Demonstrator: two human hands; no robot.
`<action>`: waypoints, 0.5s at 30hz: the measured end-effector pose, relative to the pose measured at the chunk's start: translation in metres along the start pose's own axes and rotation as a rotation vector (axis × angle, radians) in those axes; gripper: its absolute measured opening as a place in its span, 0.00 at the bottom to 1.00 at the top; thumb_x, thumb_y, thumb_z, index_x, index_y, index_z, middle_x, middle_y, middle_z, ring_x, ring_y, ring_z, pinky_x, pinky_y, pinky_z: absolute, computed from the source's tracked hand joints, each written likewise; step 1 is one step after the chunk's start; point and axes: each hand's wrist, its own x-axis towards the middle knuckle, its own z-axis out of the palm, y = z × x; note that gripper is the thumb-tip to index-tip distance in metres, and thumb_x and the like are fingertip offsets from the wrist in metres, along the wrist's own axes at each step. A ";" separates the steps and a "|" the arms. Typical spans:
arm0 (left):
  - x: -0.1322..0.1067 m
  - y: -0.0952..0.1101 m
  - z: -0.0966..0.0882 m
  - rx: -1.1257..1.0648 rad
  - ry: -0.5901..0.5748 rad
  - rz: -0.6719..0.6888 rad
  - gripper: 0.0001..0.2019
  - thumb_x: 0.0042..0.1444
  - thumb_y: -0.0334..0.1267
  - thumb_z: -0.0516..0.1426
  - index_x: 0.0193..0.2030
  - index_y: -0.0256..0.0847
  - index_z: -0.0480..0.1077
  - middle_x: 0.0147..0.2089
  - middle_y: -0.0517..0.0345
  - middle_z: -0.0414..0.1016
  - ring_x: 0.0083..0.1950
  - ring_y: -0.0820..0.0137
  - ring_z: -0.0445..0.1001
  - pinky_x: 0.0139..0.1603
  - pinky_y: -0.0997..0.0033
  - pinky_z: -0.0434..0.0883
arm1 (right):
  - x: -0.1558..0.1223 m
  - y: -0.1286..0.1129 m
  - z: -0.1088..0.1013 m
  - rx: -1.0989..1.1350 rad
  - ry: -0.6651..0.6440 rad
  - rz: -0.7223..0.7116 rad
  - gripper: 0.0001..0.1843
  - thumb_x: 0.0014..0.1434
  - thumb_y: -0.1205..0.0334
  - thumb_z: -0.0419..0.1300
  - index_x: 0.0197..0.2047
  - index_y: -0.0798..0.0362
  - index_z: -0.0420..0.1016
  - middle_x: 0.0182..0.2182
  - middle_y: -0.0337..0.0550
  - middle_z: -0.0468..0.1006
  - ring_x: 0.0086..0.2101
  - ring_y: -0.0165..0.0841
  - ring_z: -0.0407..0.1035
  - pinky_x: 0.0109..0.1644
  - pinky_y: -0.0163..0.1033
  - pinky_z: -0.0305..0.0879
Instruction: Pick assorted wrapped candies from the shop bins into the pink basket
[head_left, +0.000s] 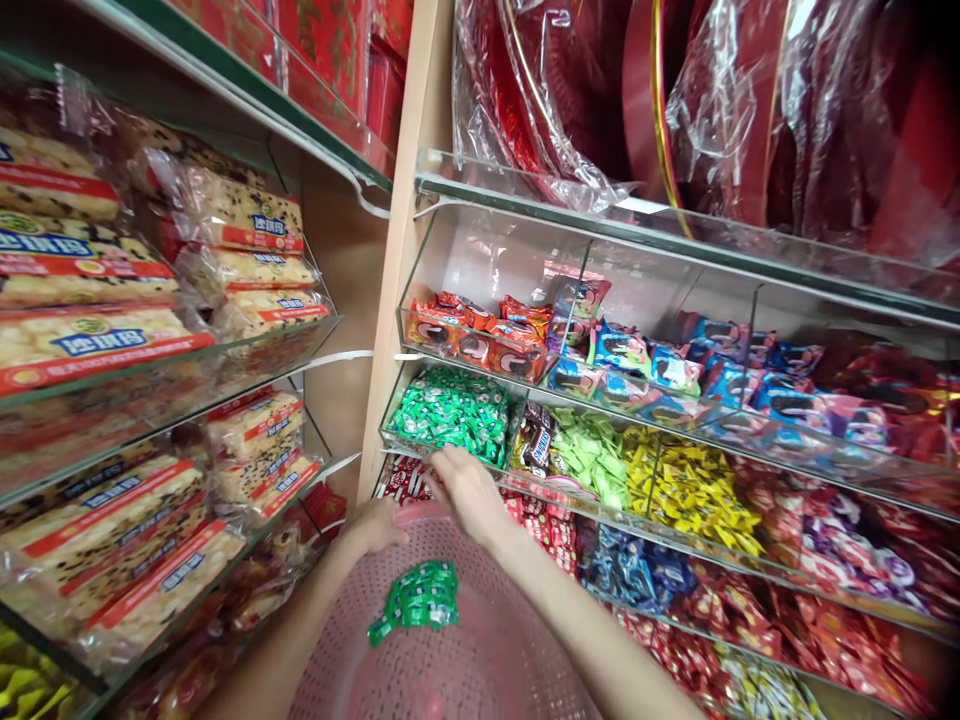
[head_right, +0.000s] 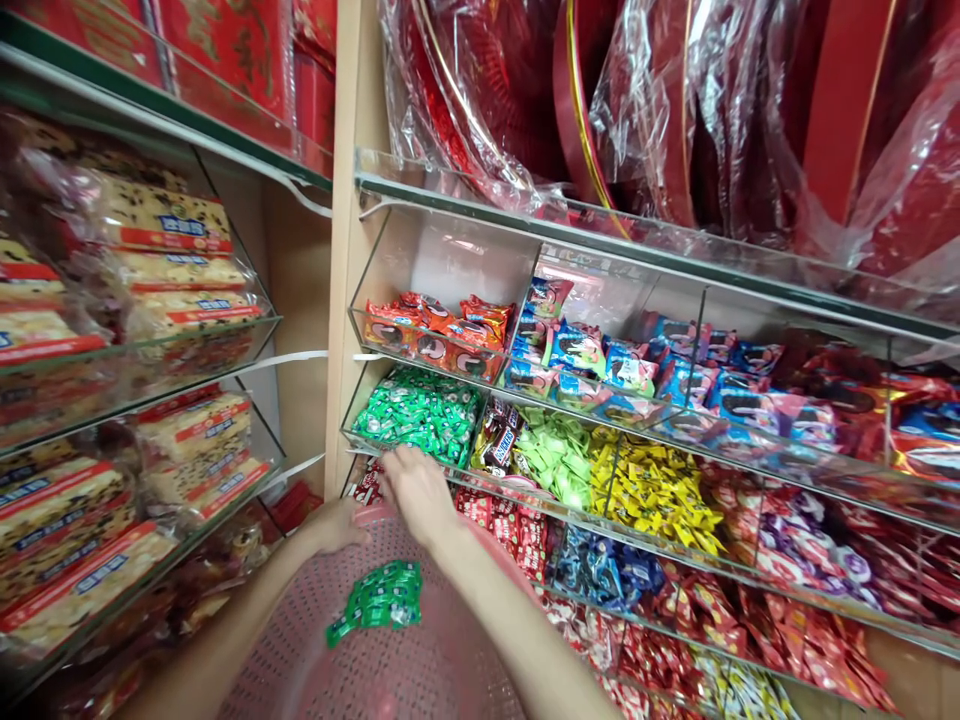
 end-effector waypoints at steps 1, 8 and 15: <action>0.000 0.000 -0.001 0.001 0.002 0.007 0.18 0.36 0.49 0.59 0.35 0.42 0.72 0.36 0.54 0.77 0.37 0.63 0.74 0.29 0.73 0.63 | 0.010 0.004 -0.009 -0.022 0.025 0.030 0.11 0.62 0.62 0.46 0.45 0.52 0.64 0.38 0.45 0.67 0.41 0.34 0.61 0.44 0.38 0.57; -0.009 0.000 -0.008 -0.011 -0.008 0.021 0.16 0.38 0.48 0.58 0.34 0.44 0.73 0.33 0.56 0.78 0.36 0.66 0.74 0.28 0.76 0.62 | 0.044 0.021 -0.006 -0.089 0.005 0.141 0.10 0.60 0.63 0.49 0.37 0.53 0.71 0.34 0.44 0.66 0.38 0.33 0.60 0.39 0.35 0.56; -0.009 -0.001 -0.008 -0.008 -0.014 0.026 0.15 0.38 0.49 0.58 0.33 0.46 0.74 0.32 0.58 0.78 0.35 0.66 0.74 0.27 0.76 0.61 | 0.013 0.007 -0.012 0.053 0.235 0.057 0.15 0.63 0.59 0.43 0.39 0.53 0.69 0.33 0.43 0.68 0.37 0.32 0.61 0.42 0.36 0.57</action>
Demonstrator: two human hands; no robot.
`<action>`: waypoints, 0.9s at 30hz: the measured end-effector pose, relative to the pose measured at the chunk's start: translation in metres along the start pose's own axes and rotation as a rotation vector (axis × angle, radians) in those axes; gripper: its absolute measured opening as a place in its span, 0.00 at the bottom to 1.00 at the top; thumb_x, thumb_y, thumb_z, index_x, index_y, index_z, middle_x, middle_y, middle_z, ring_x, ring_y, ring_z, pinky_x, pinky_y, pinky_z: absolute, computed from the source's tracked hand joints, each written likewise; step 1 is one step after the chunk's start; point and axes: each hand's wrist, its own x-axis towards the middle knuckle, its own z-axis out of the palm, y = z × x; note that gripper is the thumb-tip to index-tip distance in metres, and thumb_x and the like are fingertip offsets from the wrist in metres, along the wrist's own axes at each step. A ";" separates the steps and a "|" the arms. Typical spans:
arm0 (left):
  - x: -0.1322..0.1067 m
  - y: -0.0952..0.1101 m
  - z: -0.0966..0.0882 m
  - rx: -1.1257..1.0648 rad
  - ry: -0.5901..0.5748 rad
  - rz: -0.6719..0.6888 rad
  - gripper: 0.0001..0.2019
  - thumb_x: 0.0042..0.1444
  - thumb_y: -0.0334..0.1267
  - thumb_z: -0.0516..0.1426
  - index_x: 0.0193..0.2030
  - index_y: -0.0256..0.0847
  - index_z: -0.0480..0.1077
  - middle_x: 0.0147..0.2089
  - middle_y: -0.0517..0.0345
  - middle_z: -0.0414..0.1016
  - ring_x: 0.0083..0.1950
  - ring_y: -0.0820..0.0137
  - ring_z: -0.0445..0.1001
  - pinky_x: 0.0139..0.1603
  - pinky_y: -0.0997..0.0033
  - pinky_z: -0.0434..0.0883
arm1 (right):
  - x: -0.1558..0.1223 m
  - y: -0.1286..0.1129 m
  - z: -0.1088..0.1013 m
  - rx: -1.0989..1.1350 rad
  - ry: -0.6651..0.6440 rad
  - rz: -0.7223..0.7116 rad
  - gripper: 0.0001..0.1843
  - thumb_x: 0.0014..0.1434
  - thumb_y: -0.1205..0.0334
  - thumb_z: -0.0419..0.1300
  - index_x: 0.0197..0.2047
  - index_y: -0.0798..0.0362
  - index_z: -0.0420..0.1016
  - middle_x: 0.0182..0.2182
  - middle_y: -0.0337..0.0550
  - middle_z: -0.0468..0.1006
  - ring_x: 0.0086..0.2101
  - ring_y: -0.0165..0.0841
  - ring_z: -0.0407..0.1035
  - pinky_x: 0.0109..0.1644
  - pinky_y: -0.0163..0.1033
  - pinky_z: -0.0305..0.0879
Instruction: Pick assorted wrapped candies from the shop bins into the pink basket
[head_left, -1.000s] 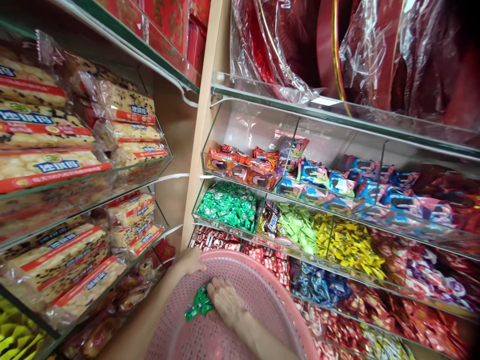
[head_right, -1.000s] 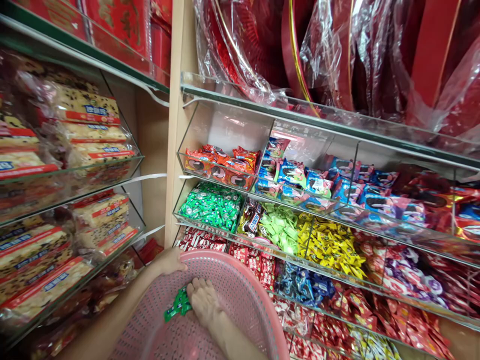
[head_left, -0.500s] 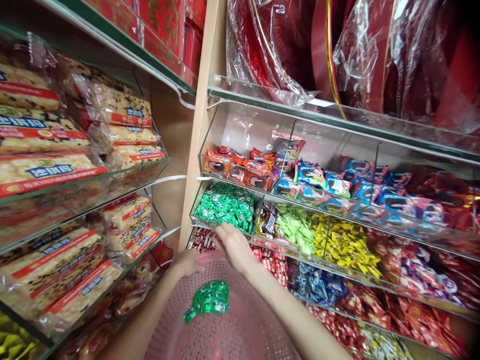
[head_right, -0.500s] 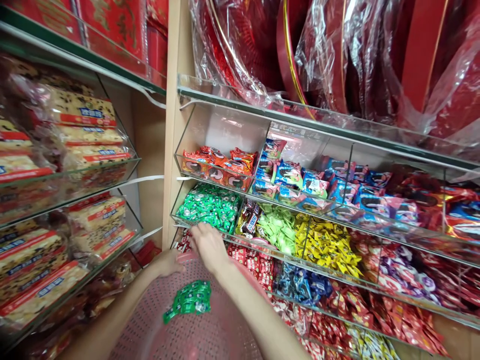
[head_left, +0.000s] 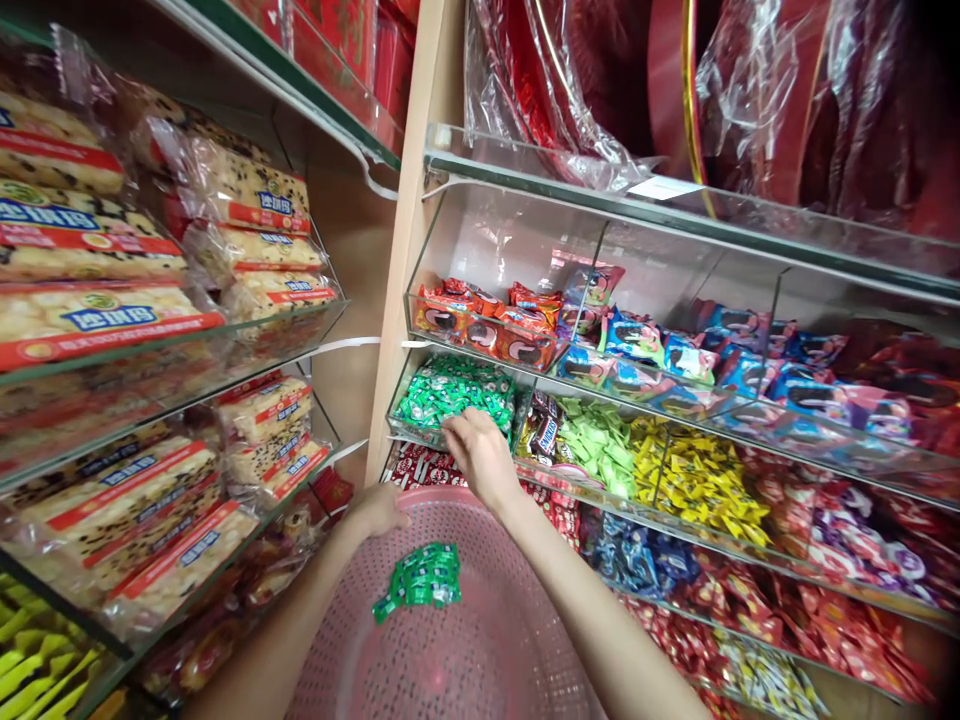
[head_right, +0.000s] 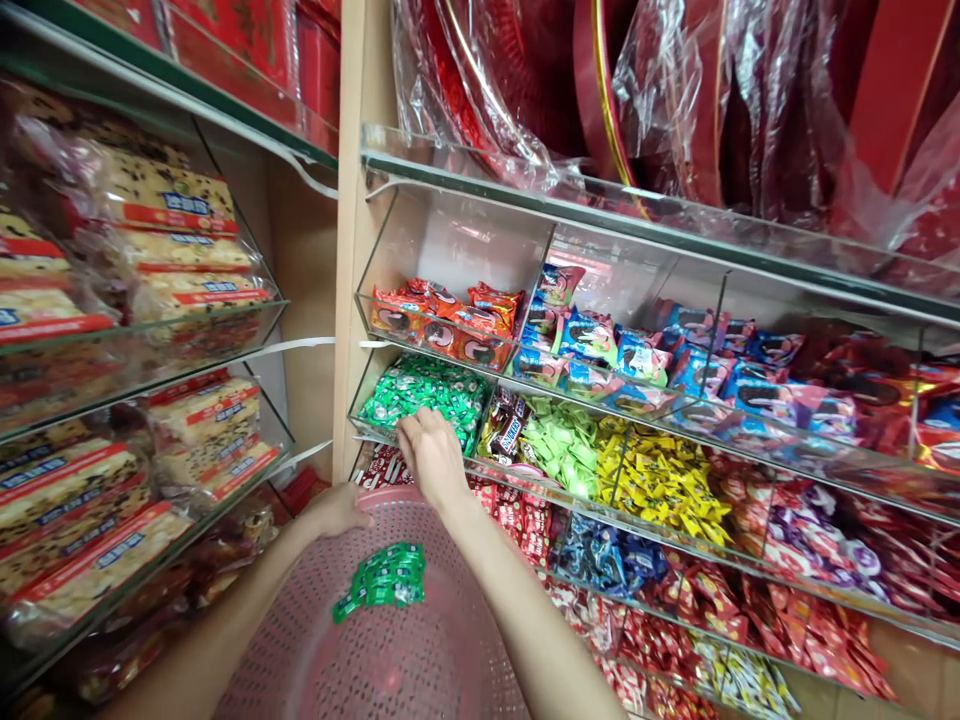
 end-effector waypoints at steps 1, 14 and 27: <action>0.001 0.000 0.001 -0.001 -0.001 0.004 0.15 0.39 0.49 0.58 0.34 0.46 0.74 0.32 0.58 0.78 0.35 0.66 0.74 0.27 0.76 0.62 | -0.011 -0.002 0.000 0.054 0.002 -0.016 0.16 0.64 0.59 0.42 0.41 0.53 0.69 0.33 0.43 0.68 0.37 0.32 0.62 0.42 0.36 0.57; 0.005 0.007 0.003 0.062 0.006 0.027 0.17 0.38 0.50 0.58 0.35 0.44 0.73 0.34 0.56 0.78 0.35 0.67 0.74 0.28 0.76 0.61 | -0.128 0.027 0.087 0.234 -0.433 0.095 0.10 0.62 0.63 0.47 0.40 0.50 0.69 0.34 0.40 0.76 0.36 0.29 0.70 0.40 0.31 0.60; 0.000 0.012 0.002 0.084 0.002 0.026 0.18 0.39 0.49 0.57 0.36 0.43 0.72 0.37 0.53 0.78 0.37 0.65 0.74 0.28 0.74 0.62 | -0.134 0.017 0.102 0.265 -0.449 0.078 0.12 0.62 0.62 0.45 0.36 0.50 0.69 0.31 0.39 0.74 0.33 0.28 0.67 0.39 0.30 0.58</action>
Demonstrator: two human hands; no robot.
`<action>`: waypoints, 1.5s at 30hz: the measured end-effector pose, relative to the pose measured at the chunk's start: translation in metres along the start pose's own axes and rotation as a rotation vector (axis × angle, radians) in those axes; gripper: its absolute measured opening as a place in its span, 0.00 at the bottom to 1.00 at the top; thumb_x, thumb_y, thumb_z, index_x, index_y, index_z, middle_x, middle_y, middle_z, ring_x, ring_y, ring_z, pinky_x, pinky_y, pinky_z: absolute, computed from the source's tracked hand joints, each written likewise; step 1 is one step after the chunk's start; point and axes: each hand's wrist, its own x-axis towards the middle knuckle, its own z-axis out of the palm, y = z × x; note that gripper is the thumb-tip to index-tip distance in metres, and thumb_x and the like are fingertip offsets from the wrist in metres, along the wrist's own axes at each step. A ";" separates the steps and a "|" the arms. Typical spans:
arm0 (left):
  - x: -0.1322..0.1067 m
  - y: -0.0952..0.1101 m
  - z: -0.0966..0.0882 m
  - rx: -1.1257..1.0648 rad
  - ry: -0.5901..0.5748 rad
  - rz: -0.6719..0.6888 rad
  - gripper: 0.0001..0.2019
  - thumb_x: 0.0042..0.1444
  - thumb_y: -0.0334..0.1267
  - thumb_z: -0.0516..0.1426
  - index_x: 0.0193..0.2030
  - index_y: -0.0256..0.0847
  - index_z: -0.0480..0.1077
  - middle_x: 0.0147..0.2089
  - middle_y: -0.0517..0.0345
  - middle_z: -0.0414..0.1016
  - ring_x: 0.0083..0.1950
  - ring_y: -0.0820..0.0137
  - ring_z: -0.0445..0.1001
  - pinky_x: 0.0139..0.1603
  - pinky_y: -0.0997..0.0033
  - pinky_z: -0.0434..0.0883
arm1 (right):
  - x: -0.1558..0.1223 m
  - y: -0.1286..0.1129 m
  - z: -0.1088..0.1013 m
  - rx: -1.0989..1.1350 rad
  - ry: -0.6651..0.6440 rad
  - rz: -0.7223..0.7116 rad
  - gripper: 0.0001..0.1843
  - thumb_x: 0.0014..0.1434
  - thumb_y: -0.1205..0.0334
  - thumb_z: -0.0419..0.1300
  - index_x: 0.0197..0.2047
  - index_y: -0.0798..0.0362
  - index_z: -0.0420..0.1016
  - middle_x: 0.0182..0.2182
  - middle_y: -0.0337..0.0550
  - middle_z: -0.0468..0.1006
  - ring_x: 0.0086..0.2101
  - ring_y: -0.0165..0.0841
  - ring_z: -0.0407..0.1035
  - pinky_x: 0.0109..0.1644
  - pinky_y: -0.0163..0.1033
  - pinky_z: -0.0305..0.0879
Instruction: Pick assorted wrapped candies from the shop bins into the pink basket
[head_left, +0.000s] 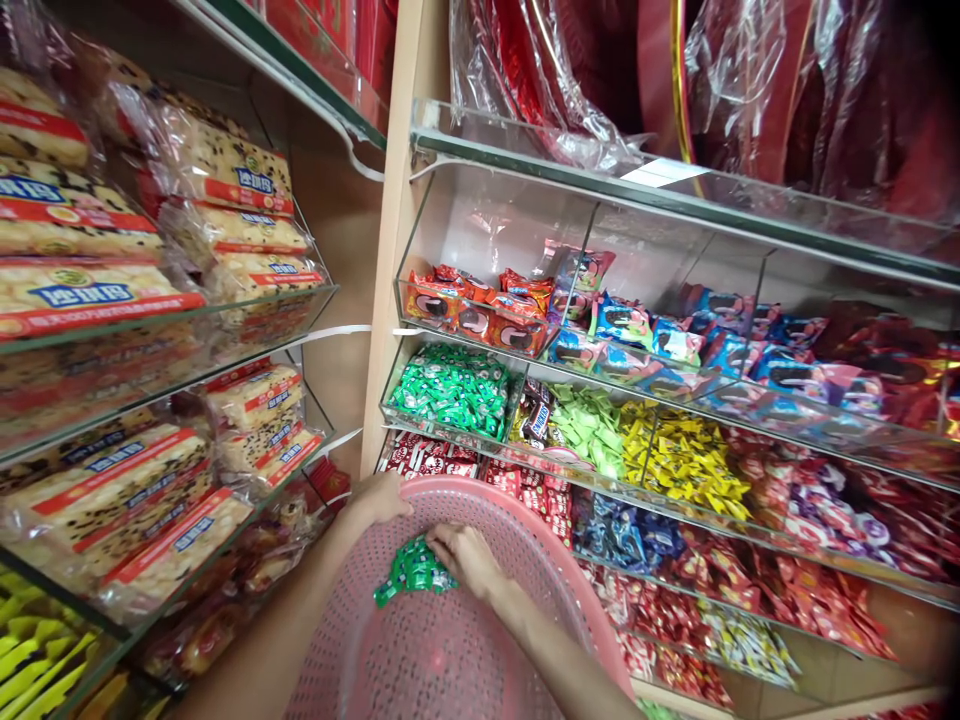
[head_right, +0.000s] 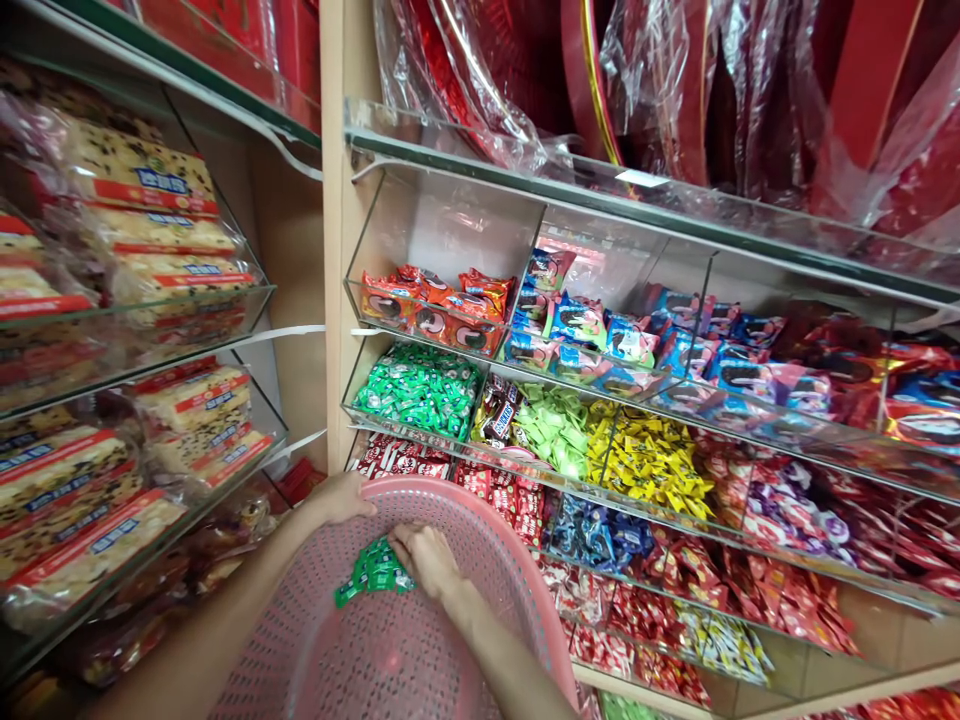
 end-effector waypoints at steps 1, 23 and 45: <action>0.000 -0.001 0.000 -0.002 0.000 -0.004 0.19 0.39 0.50 0.57 0.37 0.43 0.72 0.37 0.53 0.78 0.37 0.64 0.74 0.28 0.74 0.62 | 0.001 0.000 0.001 -0.005 -0.002 -0.005 0.12 0.62 0.62 0.45 0.35 0.51 0.69 0.31 0.39 0.74 0.33 0.28 0.67 0.39 0.31 0.58; 0.000 0.000 -0.003 -0.010 0.004 0.010 0.16 0.38 0.49 0.58 0.34 0.45 0.73 0.34 0.56 0.78 0.36 0.65 0.74 0.27 0.75 0.62 | 0.002 -0.006 -0.016 -0.140 0.023 -0.071 0.14 0.60 0.66 0.46 0.47 0.50 0.67 0.38 0.42 0.72 0.40 0.31 0.65 0.44 0.34 0.59; -0.003 -0.019 -0.001 -0.098 0.016 -0.036 0.16 0.38 0.49 0.58 0.34 0.44 0.73 0.33 0.56 0.77 0.36 0.64 0.74 0.28 0.74 0.63 | 0.112 -0.033 -0.179 -0.748 0.062 0.155 0.12 0.56 0.63 0.54 0.43 0.53 0.73 0.43 0.52 0.68 0.46 0.40 0.58 0.44 0.41 0.57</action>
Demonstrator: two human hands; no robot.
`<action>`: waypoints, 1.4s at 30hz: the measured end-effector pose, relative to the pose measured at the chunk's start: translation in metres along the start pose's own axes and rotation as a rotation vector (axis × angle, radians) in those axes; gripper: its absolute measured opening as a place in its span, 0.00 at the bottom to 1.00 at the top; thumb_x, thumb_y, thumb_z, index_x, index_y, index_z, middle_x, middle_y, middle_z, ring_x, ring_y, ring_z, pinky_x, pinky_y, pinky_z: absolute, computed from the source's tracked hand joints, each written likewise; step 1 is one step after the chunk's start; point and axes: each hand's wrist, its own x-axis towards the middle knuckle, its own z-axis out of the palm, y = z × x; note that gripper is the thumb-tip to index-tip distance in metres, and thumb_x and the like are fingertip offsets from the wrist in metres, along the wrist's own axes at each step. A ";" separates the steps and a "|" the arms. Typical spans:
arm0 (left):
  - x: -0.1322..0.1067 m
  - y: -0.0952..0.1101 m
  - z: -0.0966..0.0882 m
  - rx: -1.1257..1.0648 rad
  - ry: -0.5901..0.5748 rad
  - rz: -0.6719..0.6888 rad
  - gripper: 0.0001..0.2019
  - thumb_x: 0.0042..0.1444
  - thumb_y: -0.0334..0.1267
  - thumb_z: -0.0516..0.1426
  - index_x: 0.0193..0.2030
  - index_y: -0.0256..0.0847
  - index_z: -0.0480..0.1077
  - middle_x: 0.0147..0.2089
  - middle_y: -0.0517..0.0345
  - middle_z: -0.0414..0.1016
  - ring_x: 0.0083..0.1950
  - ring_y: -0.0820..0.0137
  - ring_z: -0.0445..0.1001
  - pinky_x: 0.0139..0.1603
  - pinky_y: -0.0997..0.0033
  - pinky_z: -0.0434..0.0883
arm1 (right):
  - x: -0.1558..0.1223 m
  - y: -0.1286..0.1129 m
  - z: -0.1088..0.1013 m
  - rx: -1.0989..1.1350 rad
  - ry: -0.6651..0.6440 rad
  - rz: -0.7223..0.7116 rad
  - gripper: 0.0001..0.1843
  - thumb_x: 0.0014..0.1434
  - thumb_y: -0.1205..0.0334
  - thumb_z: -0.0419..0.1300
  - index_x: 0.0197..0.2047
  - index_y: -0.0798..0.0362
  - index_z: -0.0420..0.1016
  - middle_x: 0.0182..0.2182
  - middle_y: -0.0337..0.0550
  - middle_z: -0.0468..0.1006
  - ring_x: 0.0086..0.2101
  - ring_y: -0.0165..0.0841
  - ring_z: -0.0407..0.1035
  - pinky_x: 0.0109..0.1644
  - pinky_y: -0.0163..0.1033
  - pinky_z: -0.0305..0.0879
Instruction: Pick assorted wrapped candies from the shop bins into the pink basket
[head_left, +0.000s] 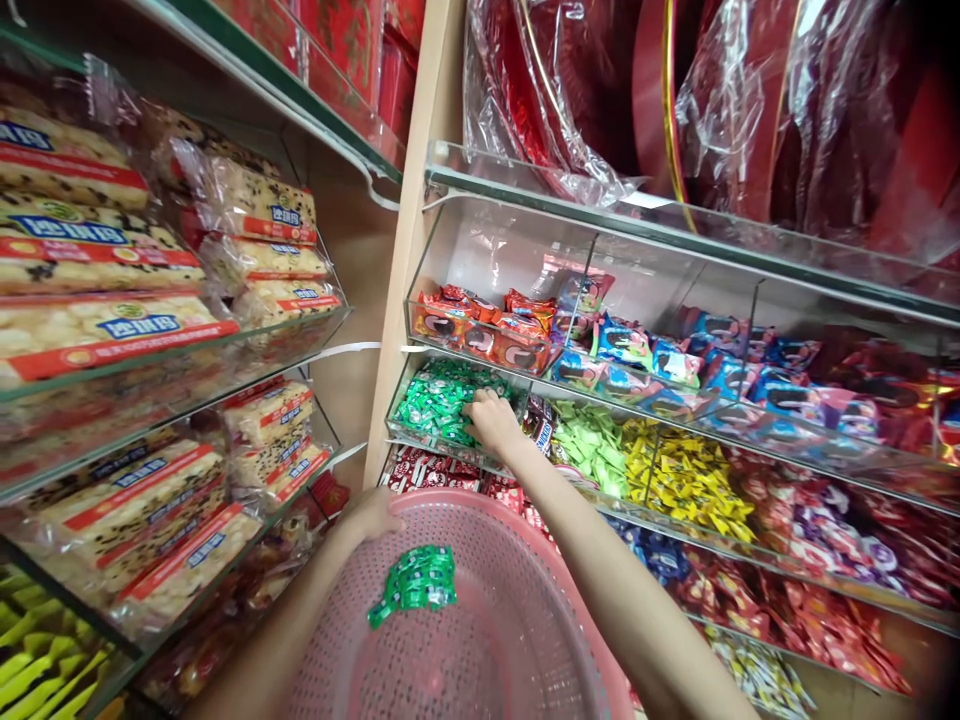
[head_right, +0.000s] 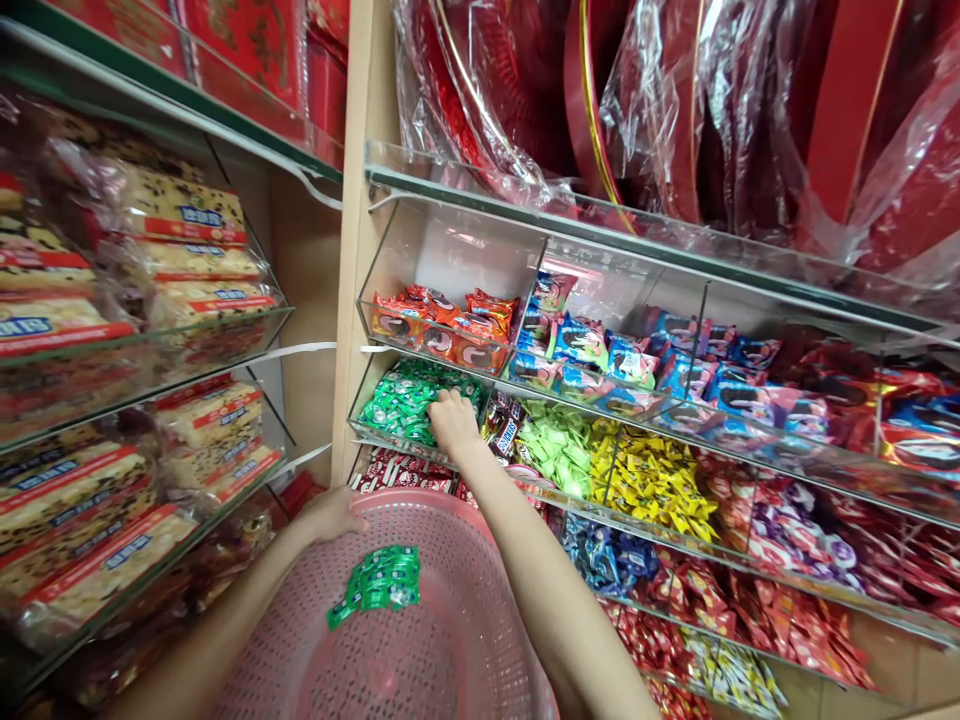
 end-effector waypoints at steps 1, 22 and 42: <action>0.000 0.000 0.000 0.005 0.000 0.000 0.16 0.38 0.49 0.58 0.34 0.44 0.73 0.34 0.56 0.77 0.36 0.64 0.74 0.28 0.74 0.63 | 0.000 0.000 0.000 -0.007 -0.001 0.003 0.12 0.56 0.63 0.54 0.43 0.53 0.73 0.43 0.52 0.68 0.46 0.40 0.58 0.44 0.41 0.57; -0.004 0.003 -0.005 0.030 -0.017 -0.018 0.17 0.39 0.49 0.57 0.35 0.42 0.73 0.36 0.53 0.77 0.35 0.66 0.74 0.28 0.75 0.62 | -0.020 0.005 -0.024 0.389 0.203 0.011 0.04 0.52 0.69 0.54 0.31 0.56 0.69 0.32 0.43 0.71 0.36 0.32 0.63 0.40 0.35 0.56; -0.005 0.010 -0.004 0.063 -0.017 -0.002 0.18 0.39 0.50 0.57 0.35 0.42 0.72 0.34 0.55 0.77 0.34 0.68 0.74 0.27 0.76 0.60 | -0.115 -0.059 0.183 1.517 -0.208 0.634 0.03 0.38 0.67 0.56 0.22 0.54 0.64 0.11 0.30 0.64 0.14 0.25 0.57 0.19 0.30 0.52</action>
